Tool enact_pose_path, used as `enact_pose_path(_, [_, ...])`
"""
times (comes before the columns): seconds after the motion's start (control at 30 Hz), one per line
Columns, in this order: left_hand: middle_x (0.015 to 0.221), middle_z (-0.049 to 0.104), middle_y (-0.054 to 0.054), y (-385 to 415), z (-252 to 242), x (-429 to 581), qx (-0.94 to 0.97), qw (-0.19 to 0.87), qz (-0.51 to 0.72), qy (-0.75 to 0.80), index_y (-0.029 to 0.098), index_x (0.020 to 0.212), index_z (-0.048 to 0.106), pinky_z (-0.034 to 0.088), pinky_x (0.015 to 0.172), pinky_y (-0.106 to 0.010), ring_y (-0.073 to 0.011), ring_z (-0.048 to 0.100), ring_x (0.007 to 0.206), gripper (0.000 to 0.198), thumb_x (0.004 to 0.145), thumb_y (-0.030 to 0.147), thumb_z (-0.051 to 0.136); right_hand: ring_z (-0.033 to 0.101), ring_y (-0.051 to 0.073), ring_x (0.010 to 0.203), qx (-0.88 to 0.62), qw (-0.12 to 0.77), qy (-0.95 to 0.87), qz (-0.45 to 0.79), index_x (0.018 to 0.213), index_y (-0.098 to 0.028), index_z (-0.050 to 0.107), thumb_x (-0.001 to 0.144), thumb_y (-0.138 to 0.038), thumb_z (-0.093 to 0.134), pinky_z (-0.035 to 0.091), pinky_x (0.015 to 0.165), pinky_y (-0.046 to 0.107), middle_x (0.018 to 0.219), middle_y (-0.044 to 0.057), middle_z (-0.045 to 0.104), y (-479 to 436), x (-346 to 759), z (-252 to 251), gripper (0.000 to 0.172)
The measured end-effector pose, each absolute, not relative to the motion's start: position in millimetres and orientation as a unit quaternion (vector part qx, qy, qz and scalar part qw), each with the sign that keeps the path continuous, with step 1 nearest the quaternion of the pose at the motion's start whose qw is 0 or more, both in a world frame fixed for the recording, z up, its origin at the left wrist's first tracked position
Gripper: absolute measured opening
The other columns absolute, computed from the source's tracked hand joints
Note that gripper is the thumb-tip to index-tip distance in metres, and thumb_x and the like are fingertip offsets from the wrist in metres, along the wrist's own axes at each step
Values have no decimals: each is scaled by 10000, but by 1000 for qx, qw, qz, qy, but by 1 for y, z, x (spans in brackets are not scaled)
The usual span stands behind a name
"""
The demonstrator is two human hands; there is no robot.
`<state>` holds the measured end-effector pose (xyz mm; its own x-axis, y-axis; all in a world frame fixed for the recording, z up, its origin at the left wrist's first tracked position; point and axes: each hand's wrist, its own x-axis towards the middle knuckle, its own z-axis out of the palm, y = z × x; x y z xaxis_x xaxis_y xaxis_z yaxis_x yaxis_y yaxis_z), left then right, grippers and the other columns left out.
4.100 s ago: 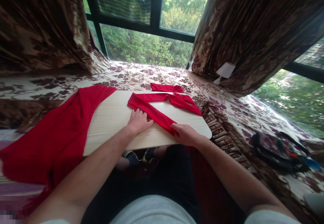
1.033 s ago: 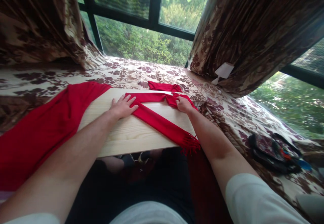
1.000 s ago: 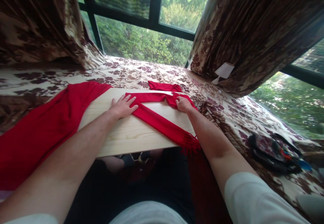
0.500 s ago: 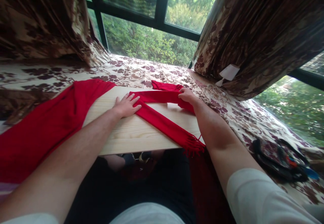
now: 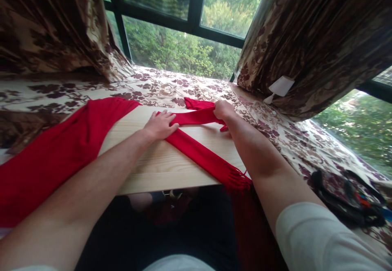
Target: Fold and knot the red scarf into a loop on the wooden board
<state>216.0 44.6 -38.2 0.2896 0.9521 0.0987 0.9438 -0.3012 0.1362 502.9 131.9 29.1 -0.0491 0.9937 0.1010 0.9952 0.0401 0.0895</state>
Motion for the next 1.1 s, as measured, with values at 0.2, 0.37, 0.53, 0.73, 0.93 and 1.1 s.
enact_pose_path(0.2, [1633, 313, -124, 58, -35, 279, 857, 75, 87, 502, 88, 1550, 343, 188, 1229, -363, -226, 222, 1529, 726, 978, 529, 274, 667, 291, 1082, -676, 31, -734, -57, 1190, -104, 684, 928, -216, 545, 483, 921, 328, 1145, 208, 709, 123, 486, 11, 317])
enact_pose_path(0.37, [1641, 302, -106, 74, -33, 336, 874, 103, 56, 472, 139, 1554, 334, 203, 1226, -388, -233, 221, 1528, 670, 980, 481, 292, 650, 294, 1090, -662, 71, -745, -37, 1155, -150, 674, 894, -299, 633, 473, 912, 312, 1135, 184, 712, 117, 490, 2, 303])
enact_pose_path(0.53, [1644, 304, -78, 91, -39, 365, 854, 114, 24, 507, 249, 1554, 339, 285, 1176, -486, -262, 277, 1500, 640, 963, 493, 303, 660, 238, 962, -652, 73, -755, 11, 1052, -171, 691, 792, -354, 732, 479, 803, 259, 1038, 103, 736, 118, 520, -5, 320])
enact_pose_path(0.73, [1515, 502, -69, 99, -38, 368, 854, 86, 29, 512, 305, 1393, 535, 328, 1100, -587, -320, 406, 1375, 532, 942, 498, 330, 612, 150, 659, -641, 39, -744, 185, 866, -145, 723, 750, -337, 783, 435, 583, 212, 734, 20, 694, 116, 577, -2, 233])
enact_pose_path(0.93, [1493, 497, -112, 97, -35, 365, 838, 88, 69, 534, 257, 1368, 500, 364, 1086, -554, -318, 417, 1362, 577, 879, 559, 464, 620, 136, 595, -641, 196, -633, 387, 838, -137, 665, 866, -319, 691, 502, 573, 217, 702, 34, 683, 112, 600, 12, 186])
enact_pose_path(1.1, [1501, 461, -143, 96, -37, 368, 817, 90, 90, 562, 252, 1414, 411, 390, 1073, -535, -319, 427, 1364, 688, 811, 551, 555, 651, 155, 613, -609, 320, -537, 488, 860, -164, 624, 926, -280, 601, 585, 655, 285, 710, 36, 681, 120, 598, 11, 136])
